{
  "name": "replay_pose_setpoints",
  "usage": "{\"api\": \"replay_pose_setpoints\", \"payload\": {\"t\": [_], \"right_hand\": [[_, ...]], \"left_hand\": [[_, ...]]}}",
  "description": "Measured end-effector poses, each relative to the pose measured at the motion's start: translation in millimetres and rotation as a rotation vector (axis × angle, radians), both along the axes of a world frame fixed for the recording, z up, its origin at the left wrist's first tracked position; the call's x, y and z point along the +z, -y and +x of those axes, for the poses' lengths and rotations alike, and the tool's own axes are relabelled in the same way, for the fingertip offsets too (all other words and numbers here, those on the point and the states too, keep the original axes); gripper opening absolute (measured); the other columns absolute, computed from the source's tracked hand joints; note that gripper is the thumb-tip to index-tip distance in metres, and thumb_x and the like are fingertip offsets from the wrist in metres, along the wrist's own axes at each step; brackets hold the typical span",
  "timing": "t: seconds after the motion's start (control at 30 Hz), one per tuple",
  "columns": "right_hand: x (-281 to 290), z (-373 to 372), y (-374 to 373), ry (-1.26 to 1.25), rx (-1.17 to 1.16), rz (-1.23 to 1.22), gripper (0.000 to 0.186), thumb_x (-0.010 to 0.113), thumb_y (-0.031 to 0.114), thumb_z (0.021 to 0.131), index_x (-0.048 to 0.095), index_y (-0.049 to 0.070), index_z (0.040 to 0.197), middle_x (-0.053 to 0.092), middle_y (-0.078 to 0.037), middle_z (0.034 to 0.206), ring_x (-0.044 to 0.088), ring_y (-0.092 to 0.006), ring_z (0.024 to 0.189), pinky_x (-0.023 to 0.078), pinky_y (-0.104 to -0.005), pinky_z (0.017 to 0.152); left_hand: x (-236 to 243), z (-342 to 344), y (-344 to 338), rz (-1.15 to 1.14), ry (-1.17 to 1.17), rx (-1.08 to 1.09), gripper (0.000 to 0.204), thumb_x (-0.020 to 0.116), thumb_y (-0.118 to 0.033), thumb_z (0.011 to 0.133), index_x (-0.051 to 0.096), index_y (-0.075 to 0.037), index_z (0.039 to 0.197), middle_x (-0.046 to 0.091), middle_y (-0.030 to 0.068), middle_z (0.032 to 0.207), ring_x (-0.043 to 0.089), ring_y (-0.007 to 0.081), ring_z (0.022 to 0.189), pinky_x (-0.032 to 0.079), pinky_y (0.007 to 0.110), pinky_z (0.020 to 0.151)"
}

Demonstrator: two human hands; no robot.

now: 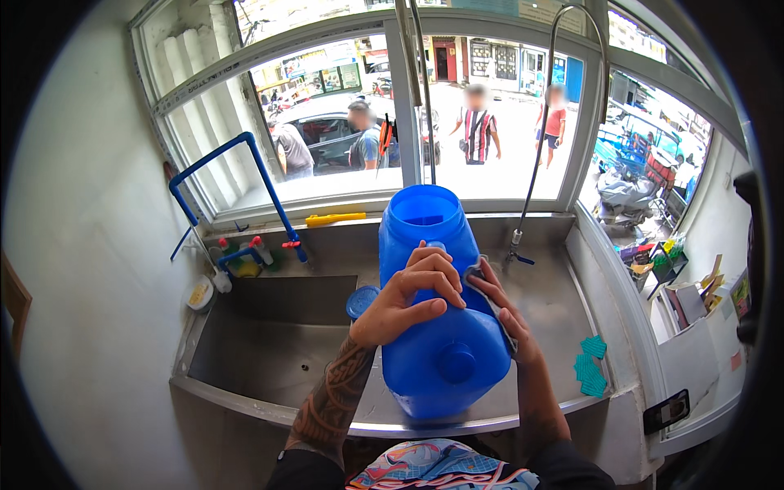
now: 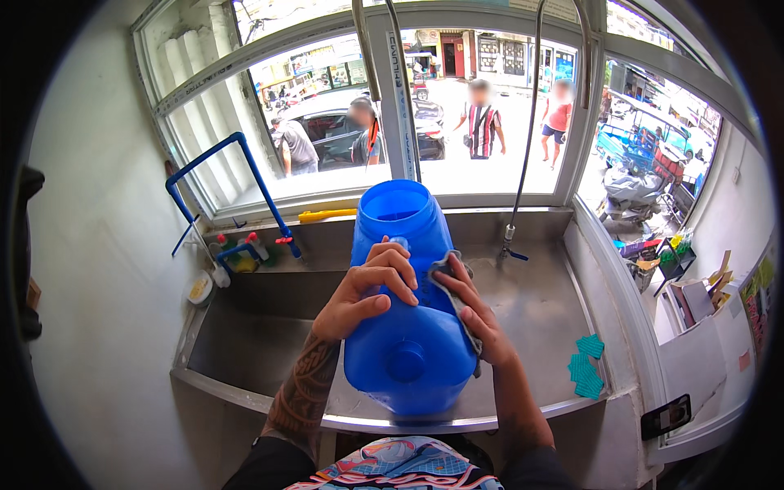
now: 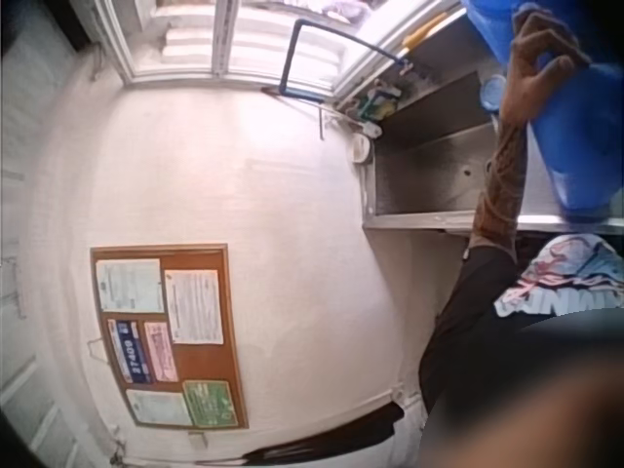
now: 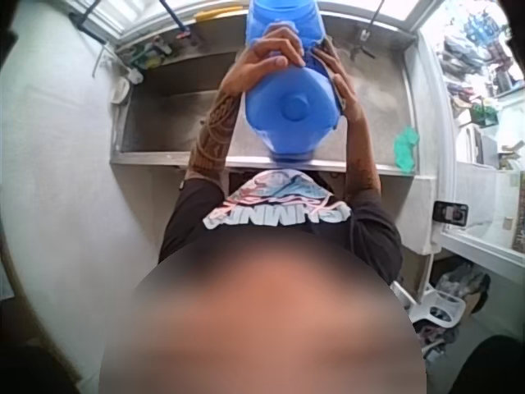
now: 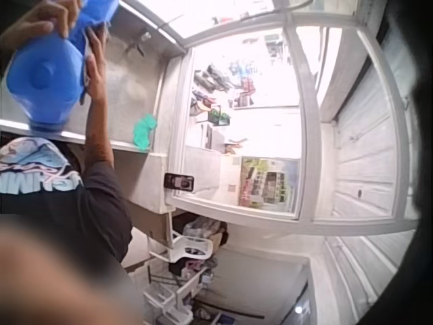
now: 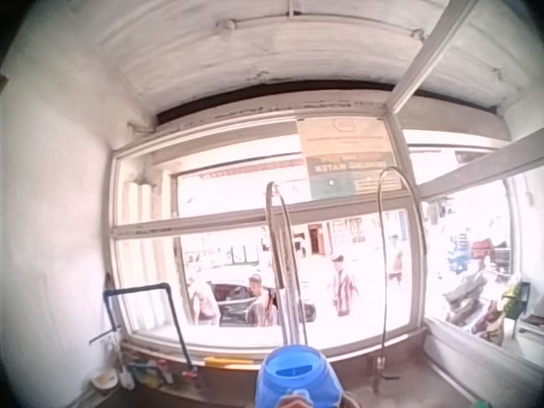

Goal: The person wipes the exterior of a large blue plastic water container with a gray cloth at a stainless steel sink. They rotate the container to wipe different sides and then place it back on the sink counter.

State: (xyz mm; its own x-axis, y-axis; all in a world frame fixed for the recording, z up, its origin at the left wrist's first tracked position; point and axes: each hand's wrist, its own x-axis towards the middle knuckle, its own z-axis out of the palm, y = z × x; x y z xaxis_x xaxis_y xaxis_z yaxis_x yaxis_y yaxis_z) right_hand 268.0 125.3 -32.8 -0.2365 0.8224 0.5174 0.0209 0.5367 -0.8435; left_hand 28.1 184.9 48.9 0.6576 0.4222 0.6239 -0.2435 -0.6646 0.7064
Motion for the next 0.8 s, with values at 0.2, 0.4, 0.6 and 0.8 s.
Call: {"api": "replay_pose_setpoints", "payload": {"t": [0.2, 0.4, 0.6, 0.8], "right_hand": [[80, 5, -30, 0.606, 0.411, 0.067, 0.064, 0.041, 0.054, 0.104, 0.063, 0.002, 0.134, 0.051, -0.02, 0.149, 0.029, -0.0387, 0.15, 0.015, -0.047, 0.125], [58, -1, -37, 0.313, 0.388, -0.113, 0.056, 0.048, 0.046, 0.102, 0.073, -0.004, 0.103, 0.063, -0.024, 0.131, 0.047, -0.0338, 0.138, 0.036, -0.0396, 0.111], [-59, -6, -6, -0.447, -0.059, -0.07, 0.068, 0.051, 0.053, 0.097, 0.058, -0.001, 0.138, 0.043, -0.021, 0.155, 0.045, -0.0286, 0.14, 0.034, -0.0388, 0.116], [-126, -17, 21, -0.711, 0.019, -0.871, 0.075, 0.05, 0.048, 0.102, 0.025, 0.009, 0.161, 0.026, -0.018, 0.165, 0.035, -0.0298, 0.148, 0.033, -0.0404, 0.119]], "left_hand": [[3, 1, 3, -0.025, 0.003, -0.007, 0.039, 0.063, -0.046, 0.093, 0.076, -0.009, 0.09, 0.062, 0.0055, 0.104, 0.045, 0.0263, 0.12, 0.022, 0.047, 0.113], [2, -1, 5, -0.033, 0.019, 0.01, 0.038, 0.064, -0.045, 0.092, 0.077, -0.009, 0.09, 0.063, 0.0054, 0.104, 0.045, 0.0254, 0.118, 0.022, 0.047, 0.113], [-1, 1, 4, -0.061, 0.008, 0.01, 0.038, 0.064, -0.047, 0.091, 0.079, -0.012, 0.091, 0.065, 0.0059, 0.106, 0.045, 0.0259, 0.122, 0.018, 0.049, 0.117], [-3, 1, 2, -0.073, -0.008, 0.017, 0.04, 0.066, -0.05, 0.088, 0.08, -0.013, 0.092, 0.066, 0.0061, 0.107, 0.045, 0.0266, 0.124, 0.017, 0.051, 0.118]]}}
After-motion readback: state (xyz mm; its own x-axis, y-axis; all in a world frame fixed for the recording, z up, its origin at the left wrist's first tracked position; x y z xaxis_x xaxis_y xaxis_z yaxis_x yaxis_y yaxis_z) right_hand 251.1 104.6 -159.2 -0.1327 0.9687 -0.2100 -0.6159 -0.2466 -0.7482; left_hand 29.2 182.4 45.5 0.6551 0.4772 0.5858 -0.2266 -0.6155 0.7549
